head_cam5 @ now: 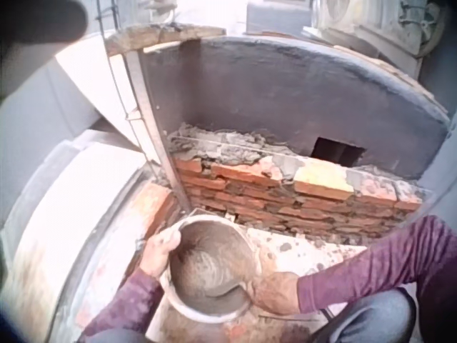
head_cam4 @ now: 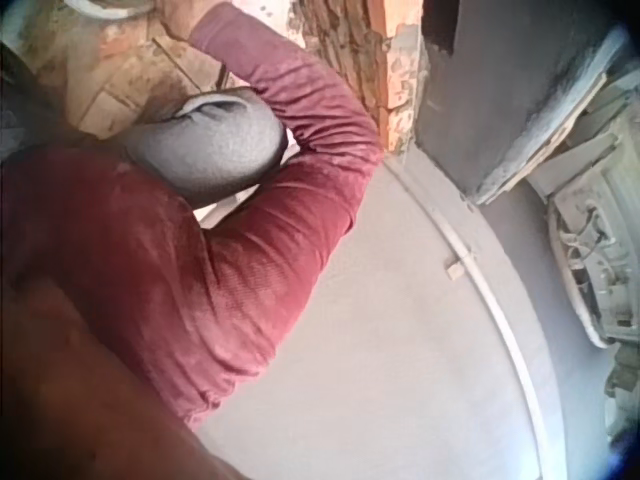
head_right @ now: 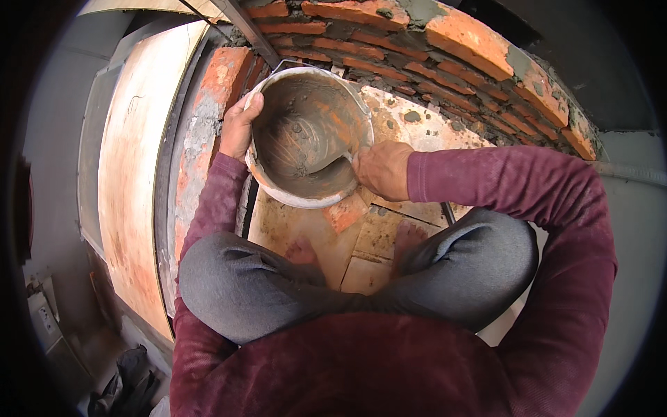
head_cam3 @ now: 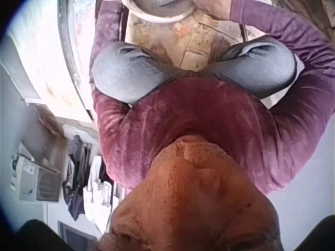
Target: The person lays bricks to build a wall, applying mortar with a trowel, positioning bricks by hand, and tapping them into place using a hammer.
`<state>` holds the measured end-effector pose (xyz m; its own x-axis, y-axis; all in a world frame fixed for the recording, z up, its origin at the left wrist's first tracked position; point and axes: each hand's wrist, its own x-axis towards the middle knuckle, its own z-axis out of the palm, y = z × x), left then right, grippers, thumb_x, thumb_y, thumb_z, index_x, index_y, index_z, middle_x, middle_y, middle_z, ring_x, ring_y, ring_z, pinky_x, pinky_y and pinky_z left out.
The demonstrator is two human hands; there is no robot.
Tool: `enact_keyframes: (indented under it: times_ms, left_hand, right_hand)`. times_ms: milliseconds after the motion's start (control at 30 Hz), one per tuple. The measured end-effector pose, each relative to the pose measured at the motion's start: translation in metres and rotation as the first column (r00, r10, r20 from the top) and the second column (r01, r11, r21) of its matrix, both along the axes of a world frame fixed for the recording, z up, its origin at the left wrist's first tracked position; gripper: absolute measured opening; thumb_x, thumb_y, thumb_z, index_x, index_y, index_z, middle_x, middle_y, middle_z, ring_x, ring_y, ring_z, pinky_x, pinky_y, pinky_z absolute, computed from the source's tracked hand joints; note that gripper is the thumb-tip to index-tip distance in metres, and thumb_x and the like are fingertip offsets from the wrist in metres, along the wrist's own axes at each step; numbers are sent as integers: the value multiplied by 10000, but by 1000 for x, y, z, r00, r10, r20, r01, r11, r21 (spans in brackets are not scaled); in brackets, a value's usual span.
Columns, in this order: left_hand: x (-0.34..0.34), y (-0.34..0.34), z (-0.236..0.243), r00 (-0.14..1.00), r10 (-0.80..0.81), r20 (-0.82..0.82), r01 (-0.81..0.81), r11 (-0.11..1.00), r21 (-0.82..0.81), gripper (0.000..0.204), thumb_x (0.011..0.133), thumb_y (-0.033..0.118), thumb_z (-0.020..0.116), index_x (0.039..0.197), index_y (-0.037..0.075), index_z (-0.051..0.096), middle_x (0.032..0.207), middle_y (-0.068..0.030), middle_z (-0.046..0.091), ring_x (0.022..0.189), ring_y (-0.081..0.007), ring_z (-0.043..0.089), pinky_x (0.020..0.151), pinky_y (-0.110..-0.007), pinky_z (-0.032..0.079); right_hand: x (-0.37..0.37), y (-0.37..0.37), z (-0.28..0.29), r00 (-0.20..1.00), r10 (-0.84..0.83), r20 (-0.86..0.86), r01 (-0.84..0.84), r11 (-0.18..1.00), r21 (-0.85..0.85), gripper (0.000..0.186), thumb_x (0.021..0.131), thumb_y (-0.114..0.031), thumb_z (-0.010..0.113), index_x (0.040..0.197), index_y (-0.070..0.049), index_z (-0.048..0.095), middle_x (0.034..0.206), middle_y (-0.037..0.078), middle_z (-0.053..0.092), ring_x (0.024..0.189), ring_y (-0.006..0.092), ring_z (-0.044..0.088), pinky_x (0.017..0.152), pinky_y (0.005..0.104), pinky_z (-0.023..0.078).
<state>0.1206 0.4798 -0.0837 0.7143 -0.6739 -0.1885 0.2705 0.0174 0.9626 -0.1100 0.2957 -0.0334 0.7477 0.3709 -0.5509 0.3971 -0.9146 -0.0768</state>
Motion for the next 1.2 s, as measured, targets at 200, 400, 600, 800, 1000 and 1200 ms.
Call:
enact_keyframes:
  times_ms: [200,400,600,800,1000,1200]
  left_hand:
    - [-2,-33,3,998,-14,-59,14,1000,2,336,995,196,596,1260,-8,632,1156,-61,678,1016,-128,633,912,-271,496]
    - [-29,-33,13,998,53,45,-56,997,52,338,962,163,653,1247,-18,644,1151,-52,678,1025,-110,625,915,-251,482]
    - [-35,-7,8,990,81,114,-82,997,1,356,921,152,703,1229,-21,661,1122,-65,687,993,-131,621,929,-281,473]
    - [-38,-10,7,986,56,159,-58,998,8,369,915,164,710,1232,-20,662,1162,-69,673,1042,-132,603,967,-290,453]
    - [-44,-19,8,974,-1,225,-1,1000,10,360,899,150,718,1222,-3,675,1218,-92,653,1086,-151,604,963,-299,465]
    - [-61,-27,17,954,73,290,-80,997,14,338,843,101,735,1160,-11,701,1225,-123,647,1111,-194,611,975,-308,461]
  right_hand:
    - [59,-11,-13,887,54,458,71,966,-250,551,891,-157,548,1353,112,414,997,159,596,821,233,683,599,303,561]
    - [42,9,-9,949,-243,202,304,880,-366,536,887,-162,583,1326,117,455,990,202,670,847,270,702,604,361,589]
    - [23,2,0,953,-43,-299,30,998,-49,410,859,-138,599,1183,107,541,833,180,692,775,344,700,708,411,580]
    - [20,-14,-31,905,-424,29,390,855,342,276,838,-93,609,967,65,424,749,239,601,726,405,655,627,455,528]
    - [3,-12,-13,952,-297,-74,305,942,141,358,814,-163,652,1022,79,488,815,216,647,804,386,673,711,435,544]
    - [27,21,-14,778,438,-451,-486,874,10,292,917,-173,544,987,41,730,1028,229,693,909,300,704,781,399,580]
